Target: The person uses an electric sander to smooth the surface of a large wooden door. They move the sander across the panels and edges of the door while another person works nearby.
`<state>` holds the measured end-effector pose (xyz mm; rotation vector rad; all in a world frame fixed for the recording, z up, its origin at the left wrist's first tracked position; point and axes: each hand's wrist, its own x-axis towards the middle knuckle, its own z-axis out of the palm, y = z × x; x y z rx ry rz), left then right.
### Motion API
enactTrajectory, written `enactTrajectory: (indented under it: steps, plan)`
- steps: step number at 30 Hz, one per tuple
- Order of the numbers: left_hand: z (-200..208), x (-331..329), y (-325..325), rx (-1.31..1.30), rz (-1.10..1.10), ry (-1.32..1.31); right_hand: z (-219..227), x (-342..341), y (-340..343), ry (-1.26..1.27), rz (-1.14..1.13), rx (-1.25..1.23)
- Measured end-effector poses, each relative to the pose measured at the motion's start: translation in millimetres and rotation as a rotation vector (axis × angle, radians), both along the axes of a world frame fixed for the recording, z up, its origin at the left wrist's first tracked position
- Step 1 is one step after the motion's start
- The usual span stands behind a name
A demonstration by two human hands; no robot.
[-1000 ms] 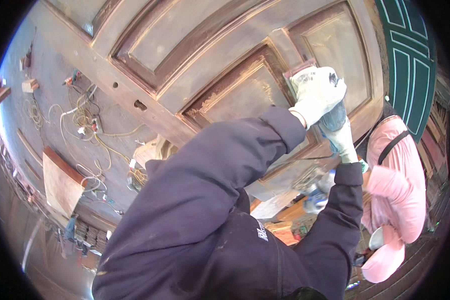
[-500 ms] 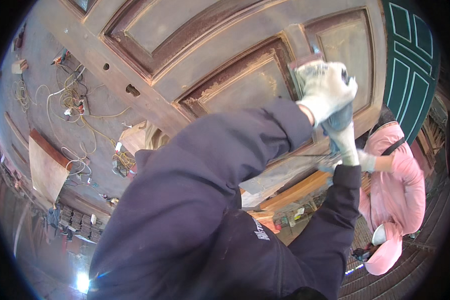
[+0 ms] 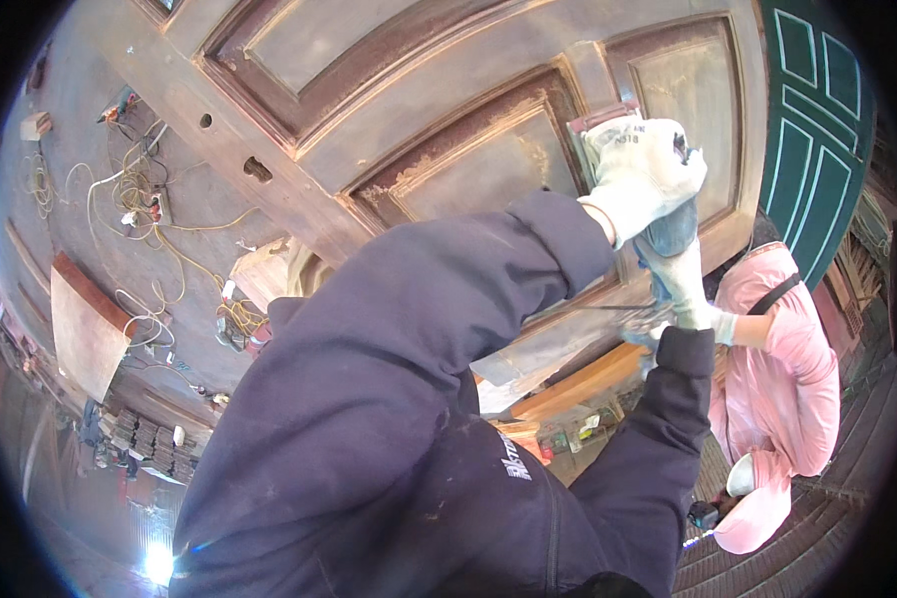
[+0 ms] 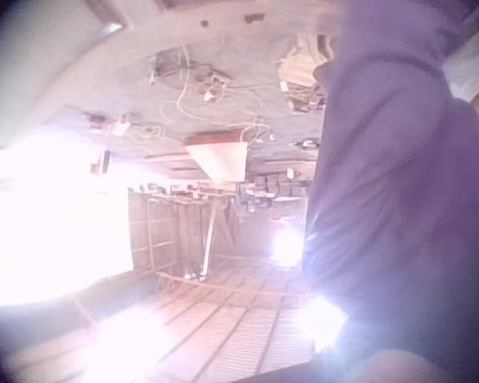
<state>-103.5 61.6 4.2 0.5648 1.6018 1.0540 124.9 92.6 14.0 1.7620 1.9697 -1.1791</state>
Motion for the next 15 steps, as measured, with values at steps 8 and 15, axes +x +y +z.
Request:
enactTrajectory:
  steps: [8, 15]
  plan:
    - [-61, -52, 43, 0.505, 0.014, 0.935, 8, -118, 28, 0.186, 0.11, 0.004]
    - [-71, -76, 46, 0.574, 0.142, 0.354, 7, -122, 23, 0.36, 0.183, 0.232]
